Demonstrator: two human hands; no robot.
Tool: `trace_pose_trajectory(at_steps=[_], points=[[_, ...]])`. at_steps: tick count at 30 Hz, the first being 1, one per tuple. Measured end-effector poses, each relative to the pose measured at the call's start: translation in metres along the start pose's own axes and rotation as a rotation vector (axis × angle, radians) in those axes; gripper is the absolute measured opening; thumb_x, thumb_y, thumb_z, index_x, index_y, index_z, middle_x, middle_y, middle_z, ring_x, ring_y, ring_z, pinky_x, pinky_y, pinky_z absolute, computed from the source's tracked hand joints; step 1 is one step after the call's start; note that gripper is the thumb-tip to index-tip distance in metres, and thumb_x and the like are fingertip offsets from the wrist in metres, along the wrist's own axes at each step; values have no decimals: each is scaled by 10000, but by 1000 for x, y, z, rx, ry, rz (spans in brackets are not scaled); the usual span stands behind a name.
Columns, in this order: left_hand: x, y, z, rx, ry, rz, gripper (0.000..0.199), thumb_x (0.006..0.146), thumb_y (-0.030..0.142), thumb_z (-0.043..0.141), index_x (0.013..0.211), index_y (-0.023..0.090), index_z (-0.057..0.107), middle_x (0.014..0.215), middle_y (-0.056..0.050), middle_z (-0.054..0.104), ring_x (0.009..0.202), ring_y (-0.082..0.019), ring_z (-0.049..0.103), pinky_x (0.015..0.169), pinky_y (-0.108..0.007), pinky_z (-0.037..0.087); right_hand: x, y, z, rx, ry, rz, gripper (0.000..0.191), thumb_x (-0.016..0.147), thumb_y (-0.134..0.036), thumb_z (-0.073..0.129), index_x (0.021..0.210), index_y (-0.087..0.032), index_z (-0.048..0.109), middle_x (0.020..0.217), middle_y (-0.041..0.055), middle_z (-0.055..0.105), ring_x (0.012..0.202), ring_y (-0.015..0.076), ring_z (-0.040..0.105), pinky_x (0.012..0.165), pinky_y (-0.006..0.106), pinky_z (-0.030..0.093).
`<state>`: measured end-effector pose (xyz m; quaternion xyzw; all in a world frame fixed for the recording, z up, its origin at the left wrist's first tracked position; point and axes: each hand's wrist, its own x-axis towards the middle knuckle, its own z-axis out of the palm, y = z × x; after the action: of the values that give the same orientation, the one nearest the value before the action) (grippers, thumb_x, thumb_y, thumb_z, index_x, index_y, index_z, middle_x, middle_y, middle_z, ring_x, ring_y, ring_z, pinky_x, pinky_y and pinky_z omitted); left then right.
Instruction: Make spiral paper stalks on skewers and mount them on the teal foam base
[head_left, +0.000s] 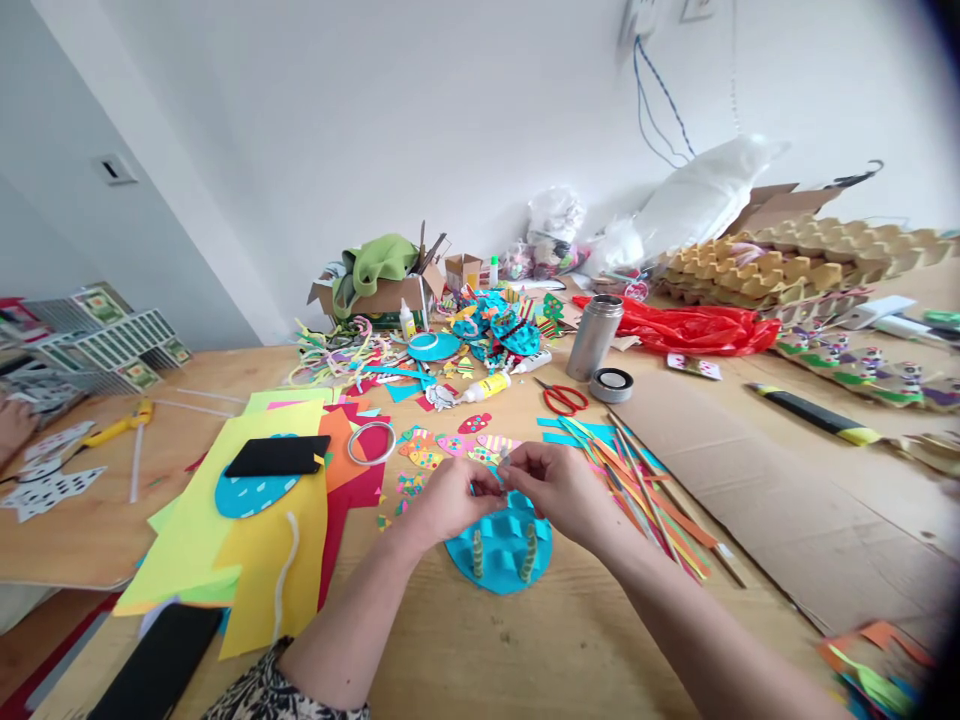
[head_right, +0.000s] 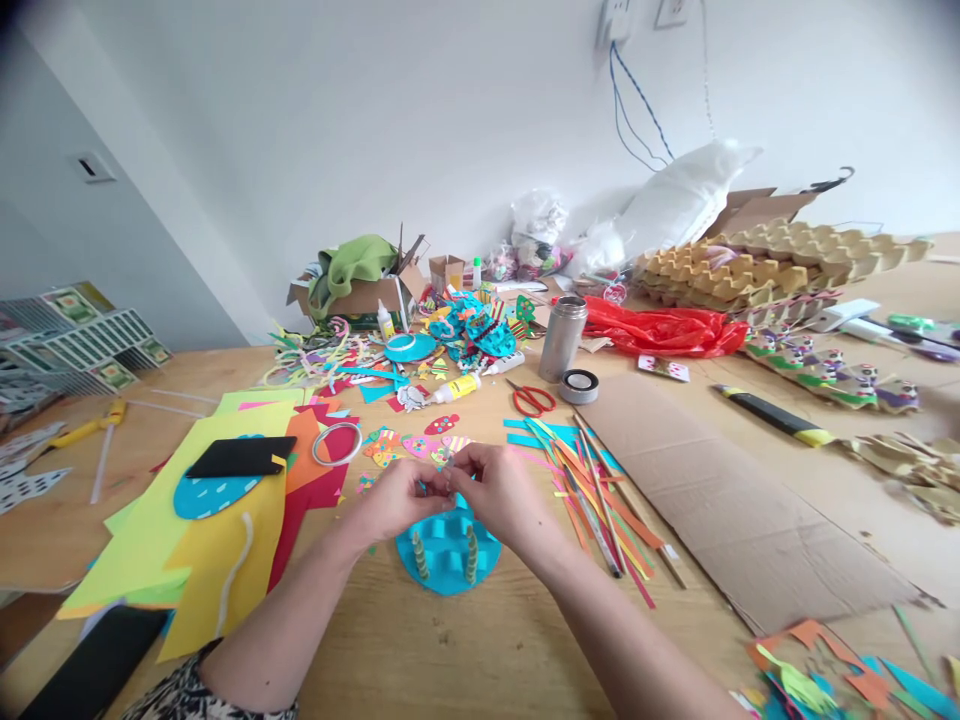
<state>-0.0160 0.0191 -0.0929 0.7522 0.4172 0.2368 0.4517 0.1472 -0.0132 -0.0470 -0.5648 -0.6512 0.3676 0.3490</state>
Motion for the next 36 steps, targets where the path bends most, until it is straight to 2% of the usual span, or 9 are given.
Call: trace_pose_trajectory(at_steps=[9,14,17,22,27,36], points=[[-2,-1,-1,84,-10,2,103,722,219,611,755,146,676,689,-15,677,647,-153,612,564,-227,420,-1,2,2,-77,8,-53,155,752,-232,557,650,-155,645,552,-7,604,473,97,480,431,203,307],[-2,-6,-2,129,5,-1,106,735,239,625,766,168,697,716,-7,683,646,-142,595,581,-234,416,-3,-1,-11,-90,110,-63,181,780,-302,569,828,-170,683,658,13,666,485,109,528,446,220,357],[-1,-11,-3,211,77,32,67,717,247,670,729,194,710,742,-4,674,732,-165,595,655,-262,425,-3,-4,-19,-111,165,-68,204,787,-338,577,820,-172,691,666,24,671,503,117,535,448,228,360],[-2,-20,-2,304,193,136,29,707,226,701,684,214,713,871,-26,621,942,-205,537,847,-329,410,-3,-8,-24,-91,178,-77,202,801,-328,566,804,-168,691,659,20,674,509,112,527,459,232,365],[-3,-28,4,329,182,180,28,698,262,726,695,234,727,965,-28,607,999,-222,496,891,-365,385,-5,-10,-26,-85,204,-60,211,800,-326,559,782,-164,693,644,22,674,512,116,530,461,235,362],[-2,-31,8,316,147,180,17,690,249,736,687,237,725,977,-30,603,1031,-232,486,902,-372,385,-5,-9,-27,-86,207,-67,210,802,-320,546,766,-168,686,638,22,669,517,119,530,470,238,365]])
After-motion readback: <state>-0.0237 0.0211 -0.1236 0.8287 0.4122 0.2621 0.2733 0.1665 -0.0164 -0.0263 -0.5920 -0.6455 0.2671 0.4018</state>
